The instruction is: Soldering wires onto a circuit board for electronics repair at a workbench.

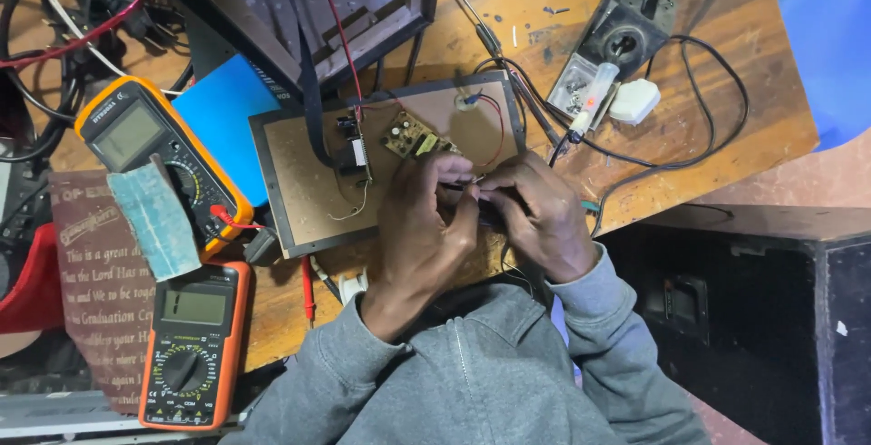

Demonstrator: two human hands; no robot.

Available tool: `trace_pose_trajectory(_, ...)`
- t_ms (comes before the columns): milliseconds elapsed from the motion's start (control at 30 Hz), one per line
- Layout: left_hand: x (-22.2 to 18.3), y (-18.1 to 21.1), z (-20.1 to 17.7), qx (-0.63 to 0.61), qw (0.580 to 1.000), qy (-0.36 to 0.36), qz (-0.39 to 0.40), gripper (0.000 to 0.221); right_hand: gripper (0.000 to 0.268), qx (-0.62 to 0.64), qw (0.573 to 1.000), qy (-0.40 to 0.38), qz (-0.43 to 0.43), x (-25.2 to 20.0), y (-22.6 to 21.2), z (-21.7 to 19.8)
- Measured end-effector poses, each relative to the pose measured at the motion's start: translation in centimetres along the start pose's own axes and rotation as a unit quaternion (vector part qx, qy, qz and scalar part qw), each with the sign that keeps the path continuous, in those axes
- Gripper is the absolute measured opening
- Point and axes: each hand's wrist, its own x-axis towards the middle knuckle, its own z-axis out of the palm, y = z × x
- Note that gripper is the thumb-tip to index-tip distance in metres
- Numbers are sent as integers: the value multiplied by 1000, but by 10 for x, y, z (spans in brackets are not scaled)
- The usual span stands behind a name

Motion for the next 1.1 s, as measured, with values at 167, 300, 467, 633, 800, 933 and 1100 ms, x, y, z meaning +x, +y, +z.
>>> trace_pose_trajectory(167, 11, 9, -9, 51, 996, -53, 52, 13, 5, -5, 1000, -13, -4, -6, 5, 2)
trace_pose_trajectory(300, 28, 29, -24, 114, 980, -148, 62, 12, 6, -14, 1000, -19, 5, -11, 12, 4)
trace_pose_trajectory(467, 39, 32, -28, 126, 970, -205, 39, 12, 11, 5, 999, -16, 41, -10, 5, -3)
trace_pose_trajectory(633, 49, 34, -30, 138, 958, -251, -14, 20, 24, 42, 998, -13, 47, -7, 2, -5)
trace_pose_trajectory(800, 52, 20, -12, 133, 961, -239, -24, 26, 13, -20, 998, 16, 49, -17, 19, 5)
trace_pose_trajectory(933, 44, 16, -6, 121, 962, -238, -57, 24, 14, -21, 999, 19, 38, -15, 18, 6)
trace_pose_trajectory(1100, 25, 3, 14, 249, 961, -35, 111, 16, 12, -27, 999, -8, 26, -19, 31, 6)
